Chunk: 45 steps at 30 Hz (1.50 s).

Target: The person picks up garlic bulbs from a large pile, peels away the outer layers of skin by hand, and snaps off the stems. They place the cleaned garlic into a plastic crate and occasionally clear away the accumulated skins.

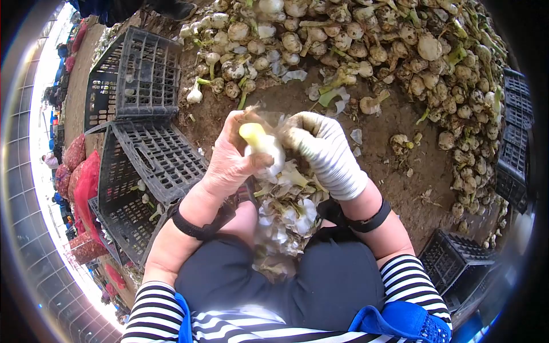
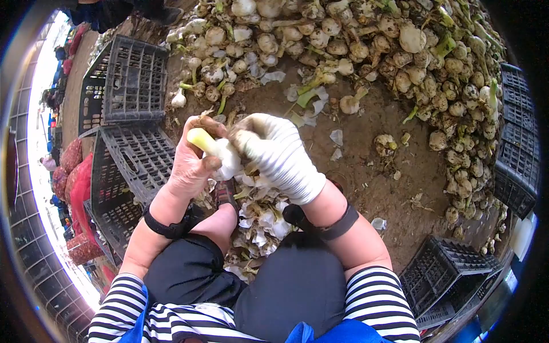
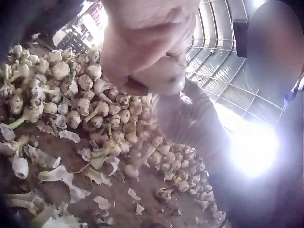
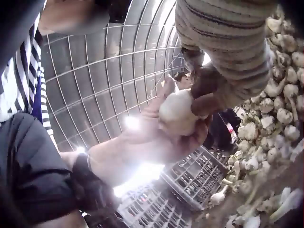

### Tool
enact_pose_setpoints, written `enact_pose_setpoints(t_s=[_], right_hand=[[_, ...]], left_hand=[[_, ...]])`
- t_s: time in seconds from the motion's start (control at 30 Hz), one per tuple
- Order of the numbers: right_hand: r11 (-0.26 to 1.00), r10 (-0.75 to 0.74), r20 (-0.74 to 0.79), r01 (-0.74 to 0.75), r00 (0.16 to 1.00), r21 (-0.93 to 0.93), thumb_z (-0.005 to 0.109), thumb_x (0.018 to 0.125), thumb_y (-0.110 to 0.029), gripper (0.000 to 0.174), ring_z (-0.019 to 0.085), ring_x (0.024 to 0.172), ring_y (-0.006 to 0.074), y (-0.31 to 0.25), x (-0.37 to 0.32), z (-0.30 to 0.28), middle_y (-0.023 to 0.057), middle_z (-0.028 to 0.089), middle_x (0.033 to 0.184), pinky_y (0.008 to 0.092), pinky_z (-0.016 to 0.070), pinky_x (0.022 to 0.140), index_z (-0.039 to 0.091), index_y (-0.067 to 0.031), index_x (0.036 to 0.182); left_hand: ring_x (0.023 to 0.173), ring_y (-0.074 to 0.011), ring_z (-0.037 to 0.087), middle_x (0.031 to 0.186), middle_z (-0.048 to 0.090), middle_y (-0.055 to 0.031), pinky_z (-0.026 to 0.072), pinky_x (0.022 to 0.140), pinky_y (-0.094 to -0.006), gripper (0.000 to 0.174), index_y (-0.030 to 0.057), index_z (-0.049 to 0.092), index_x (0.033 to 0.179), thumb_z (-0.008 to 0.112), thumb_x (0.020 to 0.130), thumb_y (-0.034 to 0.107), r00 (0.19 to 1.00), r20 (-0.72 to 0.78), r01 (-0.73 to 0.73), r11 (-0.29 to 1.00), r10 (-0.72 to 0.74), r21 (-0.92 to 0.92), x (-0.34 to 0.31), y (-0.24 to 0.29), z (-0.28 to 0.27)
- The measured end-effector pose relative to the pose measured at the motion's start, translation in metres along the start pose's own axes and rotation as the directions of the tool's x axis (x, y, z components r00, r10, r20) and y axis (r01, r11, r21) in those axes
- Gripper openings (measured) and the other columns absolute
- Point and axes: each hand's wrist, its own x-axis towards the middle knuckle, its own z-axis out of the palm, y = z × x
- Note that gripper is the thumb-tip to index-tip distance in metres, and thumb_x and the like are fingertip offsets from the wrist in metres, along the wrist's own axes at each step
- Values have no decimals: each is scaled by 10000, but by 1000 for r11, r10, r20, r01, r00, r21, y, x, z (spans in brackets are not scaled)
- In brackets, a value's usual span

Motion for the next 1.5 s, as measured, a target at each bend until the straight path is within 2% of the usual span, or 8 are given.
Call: enact_pose_setpoints(t_s=[0.1,0.33,0.57,0.7,0.83,1.07,1.23,1.5], right_hand=[[879,217,107,-242,970,412,577,858,-175,189,557,733,75,2,-2,-4,16,613,797,231,458,629,594,2,921],[989,-145,-83,145,986,-11,693,764,-192,325,589,775,148,-3,0,12,75,621,850,283,481,680,613,-17,1026],[896,-222,-27,193,975,-400,621,833,-146,218,601,672,199,1,-1,7,79,644,763,295,476,618,630,-25,1014],[895,277,151,-312,949,318,571,877,-151,194,539,715,51,-1,-5,3,1,629,813,230,461,610,628,14,962],[927,224,74,-235,972,293,573,877,-156,210,556,745,60,2,-5,5,23,638,853,227,467,653,621,10,996],[854,243,215,-314,946,416,554,899,-197,263,550,753,58,9,-8,3,13,629,866,213,456,681,603,0,1067],[933,140,-90,-101,986,346,543,907,-214,232,529,646,77,27,9,-1,31,628,814,220,437,595,611,-8,988],[982,190,-589,-167,785,93,566,851,-145,503,590,883,202,154,53,-96,146,582,1088,293,489,773,416,-10,1312]], left_hand=[[877,-104,580,1002,595,-17,486,768,-228,437,62,536,1106,762,738,126,996,-45,74,997,-75,-20,0,2,-5],[1083,-171,515,1172,509,-67,432,918,-307,1048,71,222,1413,773,628,495,998,-60,32,984,-22,175,2,1,0],[1098,-192,500,1139,509,-100,383,960,-323,1059,46,227,1396,777,630,530,999,-11,45,988,-44,146,-1,-1,0],[1095,-188,503,1150,533,-91,388,951,-318,929,67,307,1354,829,639,346,947,189,260,965,-258,15,2,19,-2],[1087,-158,517,1177,525,-62,411,948,-289,550,12,440,1253,708,779,93,999,54,-30,884,6,467,1,6,-23],[1015,-143,567,1072,605,-92,457,891,-252,394,68,573,1145,703,773,63,989,96,-131,955,109,265,3,2,-12],[928,-187,595,1009,619,-96,489,813,-287,331,66,652,1033,737,716,18,900,136,-353,509,414,785,5,5,-20],[982,-209,591,1040,619,-100,474,868,-312,285,34,592,1080,631,808,-42,975,-221,-25,1000,22,-10,-6,11,-17]])
